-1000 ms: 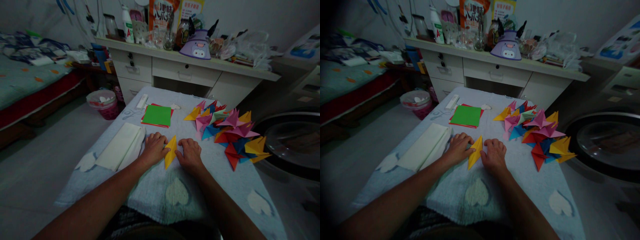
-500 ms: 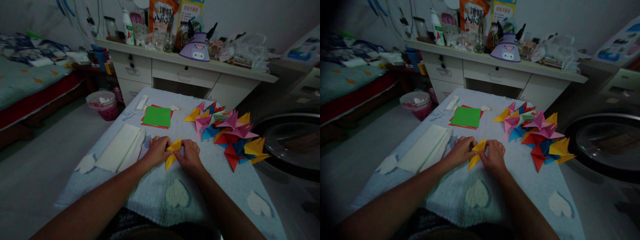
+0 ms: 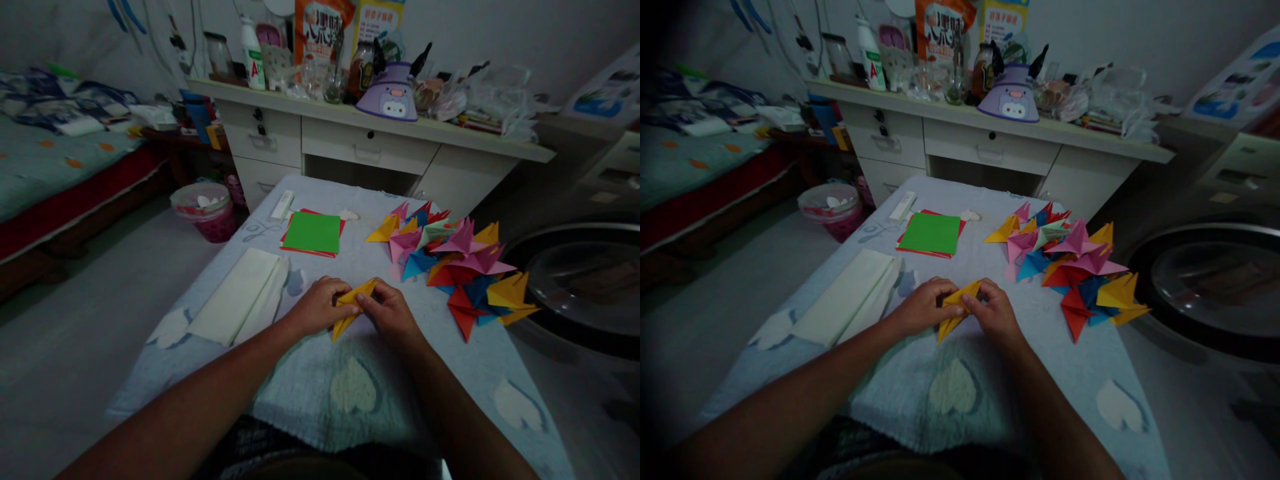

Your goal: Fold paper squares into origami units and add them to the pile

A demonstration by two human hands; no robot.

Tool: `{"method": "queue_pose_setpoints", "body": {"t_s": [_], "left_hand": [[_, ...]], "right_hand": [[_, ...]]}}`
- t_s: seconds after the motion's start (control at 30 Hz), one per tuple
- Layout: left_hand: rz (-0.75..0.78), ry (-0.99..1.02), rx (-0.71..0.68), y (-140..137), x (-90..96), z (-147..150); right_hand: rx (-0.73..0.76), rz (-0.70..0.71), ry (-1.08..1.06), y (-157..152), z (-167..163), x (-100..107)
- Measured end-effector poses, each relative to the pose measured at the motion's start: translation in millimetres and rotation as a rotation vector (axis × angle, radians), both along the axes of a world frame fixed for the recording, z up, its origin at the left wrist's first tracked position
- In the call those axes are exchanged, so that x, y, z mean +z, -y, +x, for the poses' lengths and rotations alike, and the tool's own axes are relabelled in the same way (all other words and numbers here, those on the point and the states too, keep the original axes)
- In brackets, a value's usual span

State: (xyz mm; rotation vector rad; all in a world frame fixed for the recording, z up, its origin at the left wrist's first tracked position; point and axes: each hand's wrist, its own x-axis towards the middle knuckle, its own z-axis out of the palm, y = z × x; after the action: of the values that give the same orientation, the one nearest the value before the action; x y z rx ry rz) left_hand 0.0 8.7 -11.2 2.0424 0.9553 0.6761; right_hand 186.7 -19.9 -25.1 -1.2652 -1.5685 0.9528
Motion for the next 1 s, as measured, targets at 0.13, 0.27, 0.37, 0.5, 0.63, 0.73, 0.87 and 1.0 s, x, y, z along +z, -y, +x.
{"method": "queue_pose_setpoints", "body": {"t_s": [0.13, 0.27, 0.37, 0.5, 0.63, 0.73, 0.87, 1.0], "left_hand": [[0.029, 0.010, -0.030, -1, -1.5, 2], [0.007, 0.051, -0.051, -1, -1.2, 2], [-0.035, 0.061, -0.080, 0, 1.8, 3], [-0.044, 0.062, -0.105, 1, 3.9, 3], [-0.040, 0.090, -0.124, 1, 3.2, 3], [-0.045, 0.078, -0.120, 1, 4.1, 2], [-0.054, 0.061, -0.112, 2, 6.1, 1], [-0.066, 0.053, -0.103, 3, 4.8, 0]], "right_hand": [[0.029, -0.081, -0.115, 0, -1, -6], [0.013, -0.089, -0.194, 1, -1, 1], [-0.011, -0.042, -0.201, 3, -2, 8], [-0.017, 0.013, -0.160, 5, 0, 14], [-0.027, 0.012, -0.148, 5, 0, 14], [-0.025, 0.003, -0.163, 5, 0, 13], [-0.026, -0.031, -0.197, 5, -2, 15], [-0.039, -0.076, -0.213, 6, -3, 18]]}}
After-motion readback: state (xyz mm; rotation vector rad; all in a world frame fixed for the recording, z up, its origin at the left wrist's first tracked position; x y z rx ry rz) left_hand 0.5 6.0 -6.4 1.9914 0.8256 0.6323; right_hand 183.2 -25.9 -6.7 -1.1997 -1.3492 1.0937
